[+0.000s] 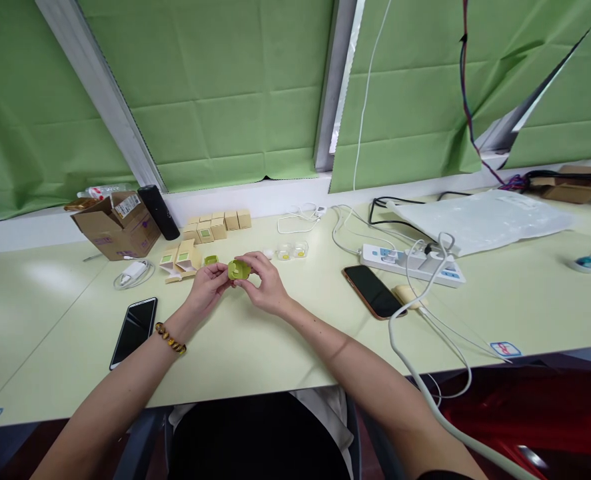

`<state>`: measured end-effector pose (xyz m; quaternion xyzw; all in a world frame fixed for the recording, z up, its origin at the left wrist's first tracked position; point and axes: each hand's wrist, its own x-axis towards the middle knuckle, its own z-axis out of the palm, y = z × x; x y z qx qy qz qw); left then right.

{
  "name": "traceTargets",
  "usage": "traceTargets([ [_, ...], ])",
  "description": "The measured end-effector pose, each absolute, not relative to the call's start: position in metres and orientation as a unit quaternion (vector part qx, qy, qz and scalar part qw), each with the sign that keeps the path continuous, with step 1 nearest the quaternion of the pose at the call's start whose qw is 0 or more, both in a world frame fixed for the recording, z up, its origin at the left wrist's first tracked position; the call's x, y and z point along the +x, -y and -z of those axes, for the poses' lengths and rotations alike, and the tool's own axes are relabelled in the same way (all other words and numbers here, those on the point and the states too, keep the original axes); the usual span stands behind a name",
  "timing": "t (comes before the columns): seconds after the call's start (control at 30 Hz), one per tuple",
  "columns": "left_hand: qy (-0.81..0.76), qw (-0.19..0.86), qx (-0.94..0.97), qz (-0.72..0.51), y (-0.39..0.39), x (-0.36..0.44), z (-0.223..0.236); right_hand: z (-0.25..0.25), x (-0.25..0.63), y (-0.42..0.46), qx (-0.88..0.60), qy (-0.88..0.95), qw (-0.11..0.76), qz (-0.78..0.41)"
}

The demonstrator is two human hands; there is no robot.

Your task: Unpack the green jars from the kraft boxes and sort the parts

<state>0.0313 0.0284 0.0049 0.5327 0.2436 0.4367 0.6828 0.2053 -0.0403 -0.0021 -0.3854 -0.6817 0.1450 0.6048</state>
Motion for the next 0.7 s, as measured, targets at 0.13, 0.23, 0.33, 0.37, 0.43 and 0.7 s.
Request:
traceTargets([
  [0.13,-0.239,0.712,0.489,-0.444,-0.024,0.033,-0.006,0.002,0.202,0.04,-0.385,0.659,0.627,-0.159],
  [0.23,-0.239,0.718,0.468,-0.456,-0.021,0.035,-0.006,0.003,0.201,0.039,-0.384,0.648,0.632,-0.181],
  [0.33,-0.238,0.719,0.461,-0.462,-0.02,0.037,-0.004,0.003,0.2,0.038,-0.386,0.641,0.635,-0.192],
  [0.37,-0.237,0.72,0.457,-0.465,-0.02,0.038,-0.003,0.003,0.2,0.038,-0.388,0.638,0.637,-0.192],
  [0.43,-0.235,0.72,0.455,-0.468,-0.02,0.038,-0.002,0.003,0.201,0.037,-0.394,0.636,0.638,-0.185],
  [0.7,-0.207,0.544,0.653,-0.484,-0.034,0.028,-0.002,0.011,0.207,0.031,-0.463,0.652,0.589,-0.119],
])
